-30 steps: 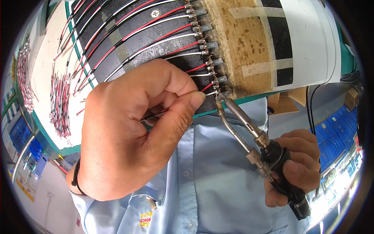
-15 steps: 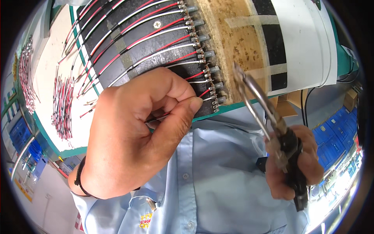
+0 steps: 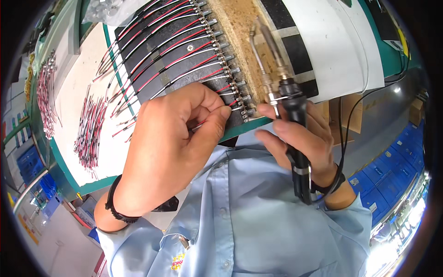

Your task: The person picks up a wire from a pile, aligns it with a terminal on a board, and solders the connection using a soldering iron. They repeat this process, selecting wires one by one and soldering them to the remaining terminals.

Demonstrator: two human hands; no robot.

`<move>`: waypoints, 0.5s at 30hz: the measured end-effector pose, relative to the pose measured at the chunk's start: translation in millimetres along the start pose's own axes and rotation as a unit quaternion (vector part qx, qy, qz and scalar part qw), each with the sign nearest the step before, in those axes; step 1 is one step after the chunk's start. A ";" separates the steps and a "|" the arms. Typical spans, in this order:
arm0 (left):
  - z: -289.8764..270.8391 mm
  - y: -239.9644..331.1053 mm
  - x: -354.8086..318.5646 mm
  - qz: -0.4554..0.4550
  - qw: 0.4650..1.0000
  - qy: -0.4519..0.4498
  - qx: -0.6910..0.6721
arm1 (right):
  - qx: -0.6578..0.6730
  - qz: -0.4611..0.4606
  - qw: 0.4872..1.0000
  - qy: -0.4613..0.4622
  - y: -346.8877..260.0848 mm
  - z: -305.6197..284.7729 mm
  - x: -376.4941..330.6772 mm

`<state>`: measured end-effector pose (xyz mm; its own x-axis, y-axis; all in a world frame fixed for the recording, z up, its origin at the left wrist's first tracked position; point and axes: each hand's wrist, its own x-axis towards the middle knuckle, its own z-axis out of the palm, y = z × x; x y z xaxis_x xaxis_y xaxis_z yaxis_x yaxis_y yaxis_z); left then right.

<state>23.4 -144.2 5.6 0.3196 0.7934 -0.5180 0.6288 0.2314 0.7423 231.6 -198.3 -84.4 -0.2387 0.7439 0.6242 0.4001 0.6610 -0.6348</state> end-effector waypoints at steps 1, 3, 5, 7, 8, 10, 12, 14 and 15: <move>0.6 -0.7 -0.2 0.010 1.000 0.003 0.010 | -0.004 0.001 1.000 0.005 1.8 4.0 -1.4; 2.6 -2.3 -0.6 0.050 0.997 0.020 0.047 | 0.007 -0.016 0.999 0.029 5.2 10.6 -2.6; 4.0 -2.2 -1.9 0.101 0.989 0.046 0.099 | 0.002 -0.038 0.999 0.028 7.8 14.6 -2.1; 6.3 -0.1 -4.0 0.163 0.969 0.081 0.170 | -0.001 -0.038 0.999 0.038 7.0 16.8 -1.2; 8.2 1.2 -5.7 0.153 0.967 0.089 0.185 | 0.002 -0.033 0.999 0.040 5.9 17.2 -0.4; 9.4 1.8 -10.3 0.198 0.943 0.132 0.233 | 0.000 0.000 1.000 0.020 1.0 14.9 0.4; 3.1 -3.3 -19.4 0.243 0.912 0.174 0.281 | -0.019 0.041 0.999 0.001 -4.8 11.9 1.3; -17.7 -18.8 -26.8 0.262 0.894 0.258 0.255 | -0.030 0.102 0.994 -0.026 -11.6 12.6 3.1; -35.1 -29.7 -34.1 0.262 0.882 0.305 0.245 | -0.055 0.100 0.993 -0.008 -15.9 12.9 4.6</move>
<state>-31.1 -158.4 16.1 0.3106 0.9090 0.2778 0.7872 -0.4098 0.4608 212.7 -204.1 -77.4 -0.1578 0.8616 0.4824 0.5359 0.4850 -0.6911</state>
